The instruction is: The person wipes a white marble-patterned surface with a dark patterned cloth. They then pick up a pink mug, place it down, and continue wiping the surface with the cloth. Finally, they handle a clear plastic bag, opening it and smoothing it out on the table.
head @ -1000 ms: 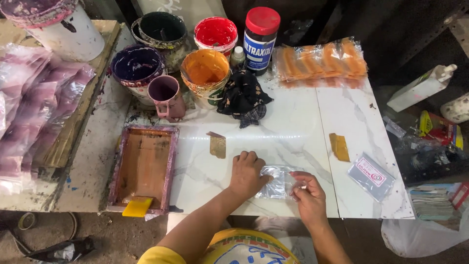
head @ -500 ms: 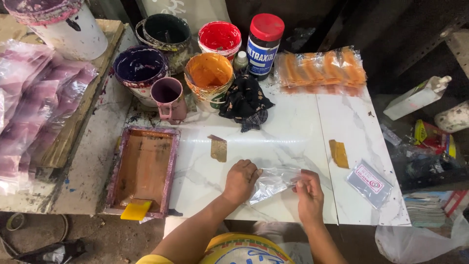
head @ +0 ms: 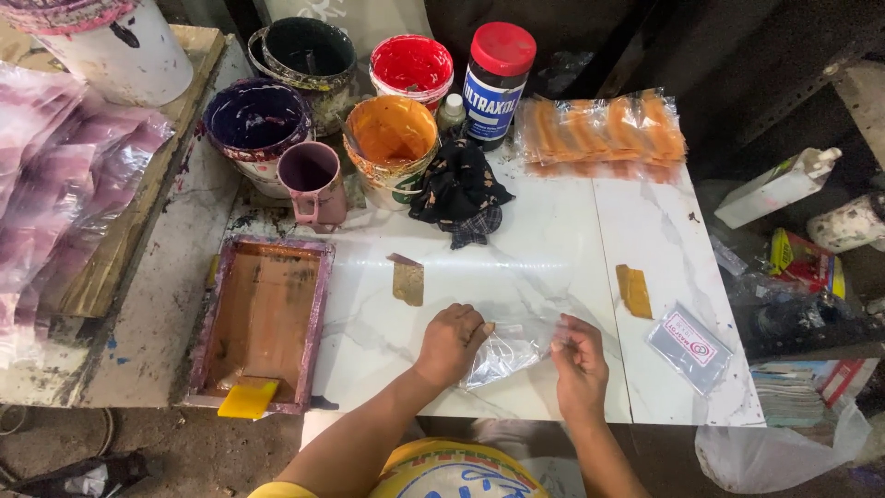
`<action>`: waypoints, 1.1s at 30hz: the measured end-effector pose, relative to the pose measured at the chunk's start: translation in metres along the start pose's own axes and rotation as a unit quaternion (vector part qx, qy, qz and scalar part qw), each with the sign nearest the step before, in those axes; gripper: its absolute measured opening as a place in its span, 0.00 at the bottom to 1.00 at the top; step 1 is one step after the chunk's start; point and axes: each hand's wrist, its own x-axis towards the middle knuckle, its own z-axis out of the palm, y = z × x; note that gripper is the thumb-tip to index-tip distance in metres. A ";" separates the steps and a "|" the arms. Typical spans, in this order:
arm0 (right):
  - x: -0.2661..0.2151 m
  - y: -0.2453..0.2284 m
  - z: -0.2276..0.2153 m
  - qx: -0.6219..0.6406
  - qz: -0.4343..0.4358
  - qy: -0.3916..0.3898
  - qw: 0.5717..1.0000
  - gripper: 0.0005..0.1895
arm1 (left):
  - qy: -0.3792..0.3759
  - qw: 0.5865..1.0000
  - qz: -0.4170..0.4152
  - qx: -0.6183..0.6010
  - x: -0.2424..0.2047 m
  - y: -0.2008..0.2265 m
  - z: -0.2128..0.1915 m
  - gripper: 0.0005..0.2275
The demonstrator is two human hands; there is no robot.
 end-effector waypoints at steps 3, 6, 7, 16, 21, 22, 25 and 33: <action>0.004 0.007 -0.008 0.079 0.016 -0.081 0.993 0.17 | -0.018 1.000 -0.013 -0.010 0.002 0.006 -0.005 0.15; 0.022 -0.011 -0.024 0.189 0.102 -0.186 0.959 0.27 | -0.008 1.000 0.023 -0.020 0.002 0.005 -0.003 0.14; 0.027 -0.015 -0.027 0.190 0.103 -0.185 0.959 0.27 | -0.010 1.000 0.022 -0.019 0.001 0.006 -0.005 0.14; 0.033 -0.061 -0.005 -0.115 0.397 -0.180 0.893 0.10 | -0.011 0.999 0.033 -0.029 0.001 0.008 -0.005 0.12; 0.025 -0.011 -0.026 0.010 0.304 -0.177 0.936 0.19 | 0.039 0.994 -0.058 -0.090 0.002 0.013 -0.009 0.14; 0.025 -0.008 -0.028 0.010 0.304 -0.176 0.936 0.19 | 0.039 0.994 -0.057 -0.090 0.002 0.016 -0.011 0.14; 0.026 0.018 -0.038 0.090 0.331 -0.083 0.936 0.28 | 0.025 0.989 -0.101 -0.105 0.003 0.019 -0.013 0.25; 0.020 0.107 -0.063 0.296 0.203 -0.052 0.932 0.19 | -0.057 0.880 -0.394 -0.260 0.027 0.062 -0.029 0.37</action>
